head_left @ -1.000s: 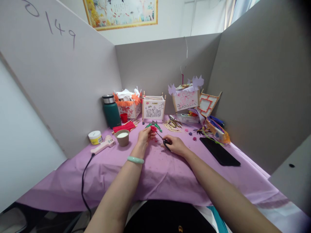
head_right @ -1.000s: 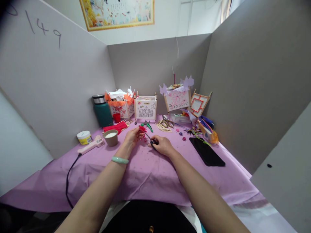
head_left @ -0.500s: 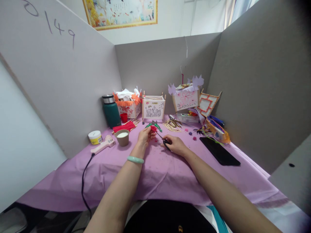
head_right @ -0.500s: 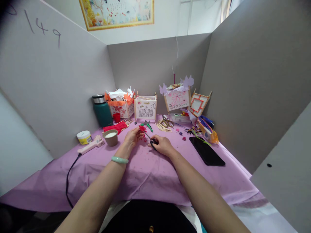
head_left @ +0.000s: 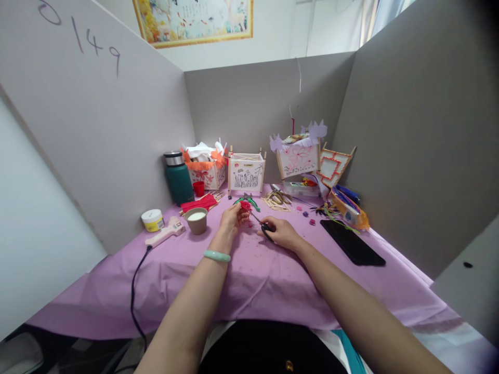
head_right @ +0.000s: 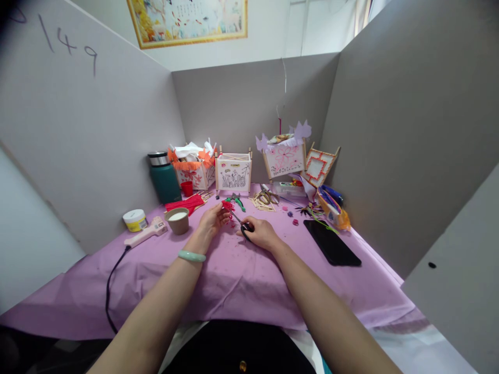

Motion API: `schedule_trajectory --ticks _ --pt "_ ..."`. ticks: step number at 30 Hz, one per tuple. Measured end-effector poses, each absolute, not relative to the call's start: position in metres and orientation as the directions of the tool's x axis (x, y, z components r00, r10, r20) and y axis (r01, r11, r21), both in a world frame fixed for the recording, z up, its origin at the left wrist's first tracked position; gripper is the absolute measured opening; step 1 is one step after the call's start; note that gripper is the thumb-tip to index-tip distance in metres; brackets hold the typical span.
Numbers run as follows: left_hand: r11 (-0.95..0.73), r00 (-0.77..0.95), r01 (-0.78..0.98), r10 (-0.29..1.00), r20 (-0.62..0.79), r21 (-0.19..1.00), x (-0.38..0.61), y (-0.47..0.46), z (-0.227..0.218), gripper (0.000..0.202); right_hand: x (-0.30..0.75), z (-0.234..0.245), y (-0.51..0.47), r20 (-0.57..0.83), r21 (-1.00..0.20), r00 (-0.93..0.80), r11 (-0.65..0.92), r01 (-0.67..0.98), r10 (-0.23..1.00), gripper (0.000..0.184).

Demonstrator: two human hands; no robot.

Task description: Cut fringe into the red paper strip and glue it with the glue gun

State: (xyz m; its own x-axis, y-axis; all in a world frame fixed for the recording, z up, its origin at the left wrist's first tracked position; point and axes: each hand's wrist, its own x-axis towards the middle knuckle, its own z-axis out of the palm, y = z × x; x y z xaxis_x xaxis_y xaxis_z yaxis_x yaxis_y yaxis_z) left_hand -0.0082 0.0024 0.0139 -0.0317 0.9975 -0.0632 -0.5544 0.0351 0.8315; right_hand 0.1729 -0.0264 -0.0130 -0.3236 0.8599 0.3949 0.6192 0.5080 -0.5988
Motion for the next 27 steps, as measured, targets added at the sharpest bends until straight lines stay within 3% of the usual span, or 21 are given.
schedule_trajectory --ticks 13,27 --pt "0.067 -0.019 -0.6 0.995 -0.098 0.797 -0.0096 0.0031 0.0143 0.014 0.1737 -0.0133 -0.0261 0.406 -0.594 -0.329 0.52 0.614 0.853 0.032" --pt "0.021 -0.023 -0.505 0.999 -0.038 0.863 -0.0072 0.0039 0.0107 0.011 0.174 -0.0149 -0.0245 0.412 -0.594 -0.325 0.522 0.612 0.851 0.033"
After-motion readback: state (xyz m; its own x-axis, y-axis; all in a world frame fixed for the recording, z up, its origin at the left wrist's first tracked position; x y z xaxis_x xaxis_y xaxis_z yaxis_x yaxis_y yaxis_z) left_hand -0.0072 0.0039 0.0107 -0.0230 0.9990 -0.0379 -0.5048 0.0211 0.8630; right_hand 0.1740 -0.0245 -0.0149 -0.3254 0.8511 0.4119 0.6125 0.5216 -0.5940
